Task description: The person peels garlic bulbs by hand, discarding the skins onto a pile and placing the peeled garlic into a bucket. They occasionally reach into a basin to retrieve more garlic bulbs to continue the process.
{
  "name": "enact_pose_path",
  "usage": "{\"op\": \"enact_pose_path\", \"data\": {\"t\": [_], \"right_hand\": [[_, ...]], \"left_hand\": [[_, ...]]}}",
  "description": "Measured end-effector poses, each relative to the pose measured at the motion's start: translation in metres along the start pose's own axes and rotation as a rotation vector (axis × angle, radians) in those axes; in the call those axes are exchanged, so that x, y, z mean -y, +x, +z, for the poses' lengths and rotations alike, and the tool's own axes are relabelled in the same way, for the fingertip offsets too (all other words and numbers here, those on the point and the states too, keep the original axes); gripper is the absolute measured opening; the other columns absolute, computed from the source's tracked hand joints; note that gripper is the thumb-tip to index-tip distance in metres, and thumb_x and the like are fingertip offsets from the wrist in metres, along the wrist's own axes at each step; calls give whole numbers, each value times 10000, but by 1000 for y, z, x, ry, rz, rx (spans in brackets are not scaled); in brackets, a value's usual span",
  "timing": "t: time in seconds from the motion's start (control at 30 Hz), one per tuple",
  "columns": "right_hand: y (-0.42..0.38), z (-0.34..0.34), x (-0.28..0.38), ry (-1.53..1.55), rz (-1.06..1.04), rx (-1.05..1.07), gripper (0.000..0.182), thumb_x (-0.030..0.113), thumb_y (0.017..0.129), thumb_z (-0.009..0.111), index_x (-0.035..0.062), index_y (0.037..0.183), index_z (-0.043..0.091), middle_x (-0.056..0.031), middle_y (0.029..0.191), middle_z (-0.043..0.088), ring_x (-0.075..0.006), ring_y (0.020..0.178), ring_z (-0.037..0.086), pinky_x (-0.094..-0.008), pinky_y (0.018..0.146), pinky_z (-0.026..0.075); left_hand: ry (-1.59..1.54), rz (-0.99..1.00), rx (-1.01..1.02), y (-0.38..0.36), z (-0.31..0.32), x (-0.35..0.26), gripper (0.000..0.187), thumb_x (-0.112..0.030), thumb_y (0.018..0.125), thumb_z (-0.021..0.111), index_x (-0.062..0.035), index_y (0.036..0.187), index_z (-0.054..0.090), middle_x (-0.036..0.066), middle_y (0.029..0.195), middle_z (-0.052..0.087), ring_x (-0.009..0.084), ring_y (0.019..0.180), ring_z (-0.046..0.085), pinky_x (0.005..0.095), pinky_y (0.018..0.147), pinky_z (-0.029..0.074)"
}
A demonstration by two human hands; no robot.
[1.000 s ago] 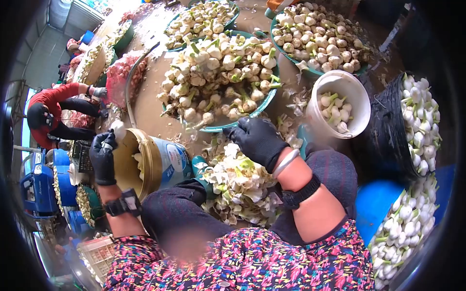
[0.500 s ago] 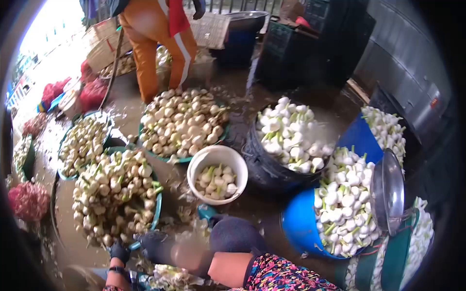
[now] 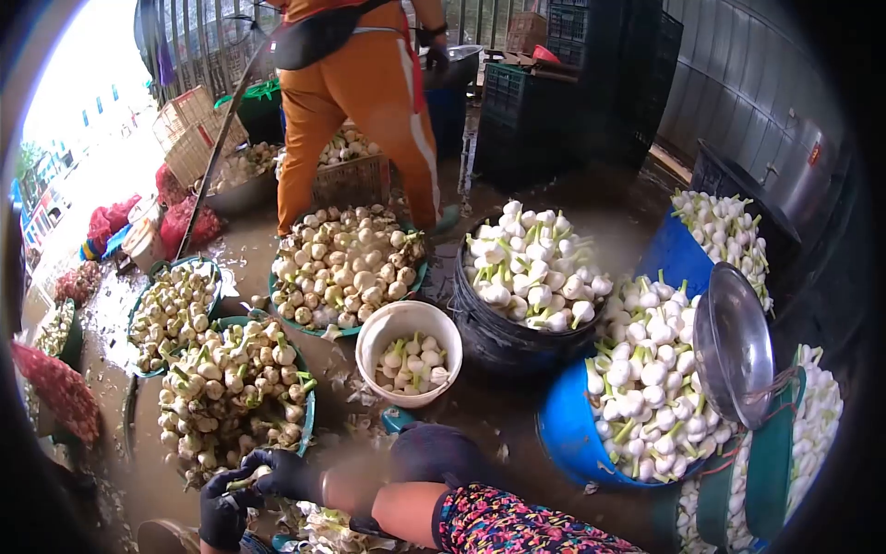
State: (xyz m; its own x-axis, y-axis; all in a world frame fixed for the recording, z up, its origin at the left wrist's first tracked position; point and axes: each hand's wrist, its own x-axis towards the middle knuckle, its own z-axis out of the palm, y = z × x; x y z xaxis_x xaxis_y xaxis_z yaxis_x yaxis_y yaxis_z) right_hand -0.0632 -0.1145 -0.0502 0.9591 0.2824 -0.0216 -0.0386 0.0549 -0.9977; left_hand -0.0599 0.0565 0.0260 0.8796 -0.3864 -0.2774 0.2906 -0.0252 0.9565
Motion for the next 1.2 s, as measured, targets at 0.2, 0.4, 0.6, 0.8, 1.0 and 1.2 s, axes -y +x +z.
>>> {"op": "enact_pose_path", "data": {"t": [0.2, 0.4, 0.6, 0.8, 1.0, 1.2], "right_hand": [[-3, -19, 11, 1012, 123, 76, 268, 198, 823, 645, 67, 1040, 558, -27, 846, 587, -113, 723, 575, -260, 643, 497], [-10, 13, 3, 281, -243, 171, 321, 243, 850, 625, 65, 1101, 536, -16, 923, 598, -96, 830, 561, -243, 682, 478], [-19, 12, 28, -176, -286, 6, 726, 316, 703, 723, 61, 1299, 394, -181, 1188, 513, -331, 1112, 501, -386, 952, 387], [-19, 22, 21, -127, -407, -124, 654, 178, 700, 703, 69, 1285, 433, -153, 1187, 518, -298, 1101, 509, -376, 963, 376], [-19, 23, 15, 338, -98, -5, 573, 87, 736, 710, 47, 1257, 474, -63, 1186, 549, -135, 1092, 481, -305, 983, 352], [-21, 17, 24, 284, -50, -8, 627, 122, 753, 712, 28, 1299, 418, -56, 1181, 550, -121, 1055, 494, -307, 958, 387]], "left_hand": [[565, 40, -108, -32, -15, -2, 192, -35, 838, 534, 15, 994, 634, 139, 1013, 631, 202, 876, 604, 294, 806, 468], [23, 70, -38, -39, 9, 4, 196, -102, 887, 464, 7, 1014, 565, 56, 917, 603, 155, 813, 575, 302, 685, 465], [476, 268, -15, -28, 3, 8, 157, -118, 904, 473, -5, 959, 566, 31, 858, 584, 152, 768, 564, 311, 649, 469], [1048, 472, -123, -26, 3, 7, 163, -118, 906, 472, -1, 972, 565, 39, 878, 587, 158, 798, 569, 309, 679, 478], [-122, 124, -119, -27, 1, 16, 236, -53, 863, 459, 24, 1066, 550, 121, 1072, 575, 219, 987, 554, 322, 876, 446], [-191, 148, -142, -27, 16, 6, 212, -39, 858, 478, 34, 1036, 569, 116, 1022, 590, 195, 924, 569, 295, 798, 482]]}}
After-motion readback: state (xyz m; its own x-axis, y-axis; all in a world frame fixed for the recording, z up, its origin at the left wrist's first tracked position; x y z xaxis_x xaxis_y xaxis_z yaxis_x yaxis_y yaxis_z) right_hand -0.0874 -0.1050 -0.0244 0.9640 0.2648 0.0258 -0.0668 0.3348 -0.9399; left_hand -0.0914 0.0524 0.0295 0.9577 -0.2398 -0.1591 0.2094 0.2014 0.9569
